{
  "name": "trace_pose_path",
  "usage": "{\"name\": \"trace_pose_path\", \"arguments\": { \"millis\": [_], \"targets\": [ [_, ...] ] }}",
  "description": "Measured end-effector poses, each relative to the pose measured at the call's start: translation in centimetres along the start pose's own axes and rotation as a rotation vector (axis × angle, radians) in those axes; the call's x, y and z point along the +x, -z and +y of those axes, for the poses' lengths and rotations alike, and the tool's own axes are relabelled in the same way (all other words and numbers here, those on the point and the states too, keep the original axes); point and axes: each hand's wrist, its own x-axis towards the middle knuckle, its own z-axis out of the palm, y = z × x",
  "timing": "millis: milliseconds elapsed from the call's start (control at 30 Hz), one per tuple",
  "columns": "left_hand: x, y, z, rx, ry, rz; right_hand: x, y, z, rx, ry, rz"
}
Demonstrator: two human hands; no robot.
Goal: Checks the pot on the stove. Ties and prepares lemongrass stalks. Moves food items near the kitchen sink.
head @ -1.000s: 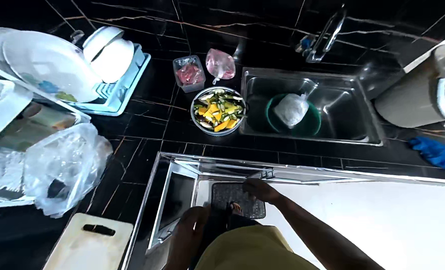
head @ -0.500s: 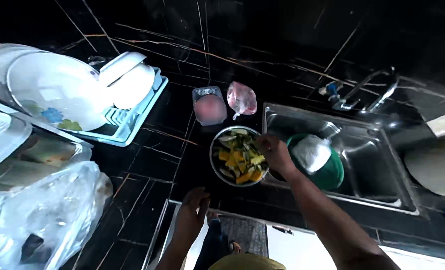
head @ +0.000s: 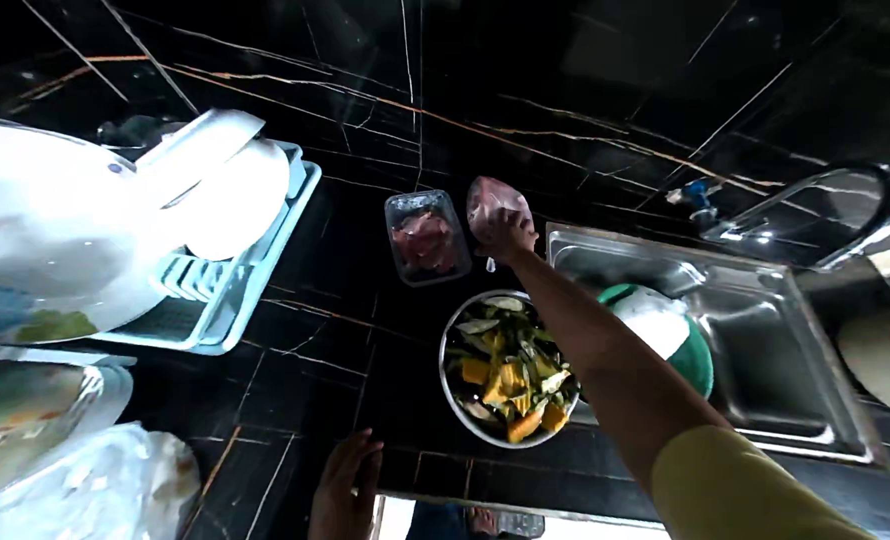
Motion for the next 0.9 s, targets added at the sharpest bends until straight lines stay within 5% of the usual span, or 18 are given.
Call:
{"name": "trace_pose_path", "arguments": {
  "millis": [233,467,633,900],
  "targets": [
    [2.1,-0.1,-0.2,-0.057,-0.066,0.007,0.5,-0.5,0.6,-0.192,0.091,0.021],
    [3.7,0.3,-0.3,-0.057,-0.087,-0.031,-0.6,4.6,1.1,-0.089,0.041,0.079],
    [4.1,0.8,-0.5,-0.071,-0.081,-0.043,-0.2,7.4,5.4,0.357,0.155,0.241],
    [3.8,0.8,1.4,-0.061,-0.142,0.008,-4.2,8.4,9.4,1.15,0.244,0.088]
  ]
}}
